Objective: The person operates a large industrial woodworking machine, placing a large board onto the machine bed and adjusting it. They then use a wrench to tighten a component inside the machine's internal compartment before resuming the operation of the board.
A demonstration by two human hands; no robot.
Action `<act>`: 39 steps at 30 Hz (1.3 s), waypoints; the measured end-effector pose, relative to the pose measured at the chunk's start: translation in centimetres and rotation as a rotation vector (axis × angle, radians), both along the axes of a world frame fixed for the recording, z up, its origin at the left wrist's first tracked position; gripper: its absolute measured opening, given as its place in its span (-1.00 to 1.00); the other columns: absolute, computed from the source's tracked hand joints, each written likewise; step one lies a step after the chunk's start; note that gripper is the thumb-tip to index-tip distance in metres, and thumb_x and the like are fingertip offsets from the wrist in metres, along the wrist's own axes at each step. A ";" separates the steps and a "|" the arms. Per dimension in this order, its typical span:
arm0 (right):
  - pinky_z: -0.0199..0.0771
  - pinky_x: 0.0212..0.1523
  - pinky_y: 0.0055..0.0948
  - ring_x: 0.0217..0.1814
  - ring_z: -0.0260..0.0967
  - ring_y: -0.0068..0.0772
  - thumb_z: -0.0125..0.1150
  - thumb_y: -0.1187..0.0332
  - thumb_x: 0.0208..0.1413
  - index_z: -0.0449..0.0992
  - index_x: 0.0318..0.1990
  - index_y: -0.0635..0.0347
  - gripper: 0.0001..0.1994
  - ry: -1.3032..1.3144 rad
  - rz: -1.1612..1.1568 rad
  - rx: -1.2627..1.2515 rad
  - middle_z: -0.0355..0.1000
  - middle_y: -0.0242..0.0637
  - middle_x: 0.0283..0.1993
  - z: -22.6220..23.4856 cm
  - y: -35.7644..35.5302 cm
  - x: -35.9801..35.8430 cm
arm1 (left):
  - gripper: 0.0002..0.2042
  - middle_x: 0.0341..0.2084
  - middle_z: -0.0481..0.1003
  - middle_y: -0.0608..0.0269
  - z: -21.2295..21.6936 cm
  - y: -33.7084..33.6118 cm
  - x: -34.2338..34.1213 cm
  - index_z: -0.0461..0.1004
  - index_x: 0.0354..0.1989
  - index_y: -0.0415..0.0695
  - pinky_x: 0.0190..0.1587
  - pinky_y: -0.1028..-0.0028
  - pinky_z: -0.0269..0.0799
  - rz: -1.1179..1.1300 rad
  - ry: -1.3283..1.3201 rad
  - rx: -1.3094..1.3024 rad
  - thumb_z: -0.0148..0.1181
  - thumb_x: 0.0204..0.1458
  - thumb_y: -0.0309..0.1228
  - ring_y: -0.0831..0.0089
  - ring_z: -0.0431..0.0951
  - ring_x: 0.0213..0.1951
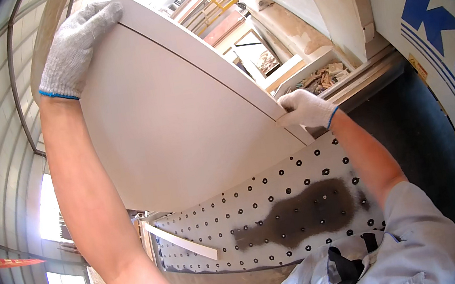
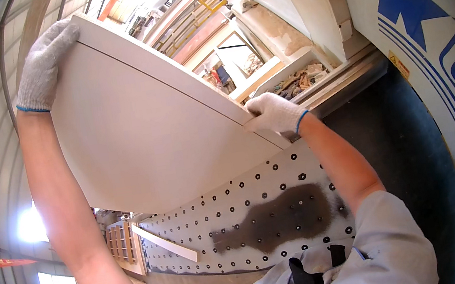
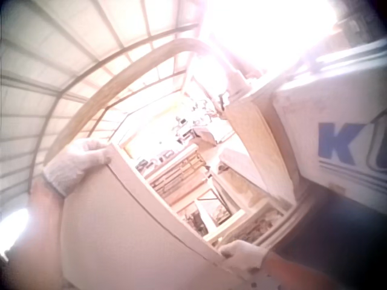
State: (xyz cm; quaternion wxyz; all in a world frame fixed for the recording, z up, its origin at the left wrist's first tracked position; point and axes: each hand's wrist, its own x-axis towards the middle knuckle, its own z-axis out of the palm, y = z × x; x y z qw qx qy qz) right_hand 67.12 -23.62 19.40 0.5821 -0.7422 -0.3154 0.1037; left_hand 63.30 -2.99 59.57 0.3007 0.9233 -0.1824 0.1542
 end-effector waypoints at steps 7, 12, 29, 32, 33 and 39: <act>0.55 0.00 -0.37 -0.12 0.56 -0.40 0.38 0.36 0.06 0.61 -0.07 0.34 -0.69 -0.041 -0.085 0.001 0.63 -0.10 -0.18 -0.1 1.6 -1.3 | -0.64 -0.26 0.62 0.30 0.3 1.1 -0.1 0.61 -0.02 -0.25 -0.17 0.56 0.50 -0.059 0.090 0.027 0.37 0.19 -0.20 0.60 0.58 -0.23; 0.54 0.03 -0.32 -0.09 0.56 -0.19 0.36 0.36 0.08 0.61 -0.06 0.31 -0.70 -0.462 -0.200 -0.058 0.58 -0.08 -0.19 -1.0 1.6 -0.7 | -0.74 -0.38 0.61 0.34 1.0 -0.8 -1.0 0.66 -0.16 -0.28 -0.27 0.55 0.45 0.077 0.018 0.267 0.36 0.06 -0.35 0.62 0.53 -0.34; 0.52 -0.09 -0.46 -0.16 0.45 -0.64 0.26 0.32 0.23 0.61 -0.07 0.37 -0.73 0.217 0.096 0.258 0.58 -0.41 -0.26 -2.1 2.0 -3.7 | -0.68 -0.32 0.60 0.28 0.7 1.9 -3.5 0.62 -0.16 -0.28 -0.17 0.52 0.48 -0.017 0.027 0.225 0.35 0.14 -0.22 0.57 0.56 -0.27; 0.50 -0.09 -0.50 -0.14 0.44 -0.64 0.20 0.25 0.32 0.61 -0.06 0.36 -0.70 0.355 0.043 0.594 0.56 -0.43 -0.25 -3.7 5.4 -4.6 | -0.67 -0.31 0.58 0.33 0.8 2.2 -3.5 0.61 -0.14 -0.26 -0.15 0.56 0.44 -0.027 -0.009 0.250 0.29 0.20 -0.17 0.60 0.54 -0.25; 0.49 -0.10 -0.50 -0.15 0.42 -0.64 0.15 0.20 0.35 0.60 -0.08 0.35 -0.67 0.338 0.018 0.594 0.55 -0.41 -0.26 -3.9 5.7 -4.4 | -0.67 -0.32 0.58 0.33 0.6 1.8 -3.3 0.61 -0.15 -0.25 -0.15 0.57 0.43 -0.015 -0.044 0.264 0.28 0.21 -0.18 0.60 0.53 -0.25; 0.42 -0.16 -0.42 -0.24 0.31 -0.58 -0.03 -0.04 0.42 0.52 -0.24 0.42 -0.45 0.209 -0.107 0.521 0.46 -0.33 -0.36 -4.3 6.8 -2.7 | -0.69 -0.45 0.56 0.29 -0.5 -0.1 -3.5 0.65 -0.23 -0.25 -0.34 0.52 0.42 0.155 -0.113 0.102 0.32 0.16 -0.19 0.58 0.51 -0.40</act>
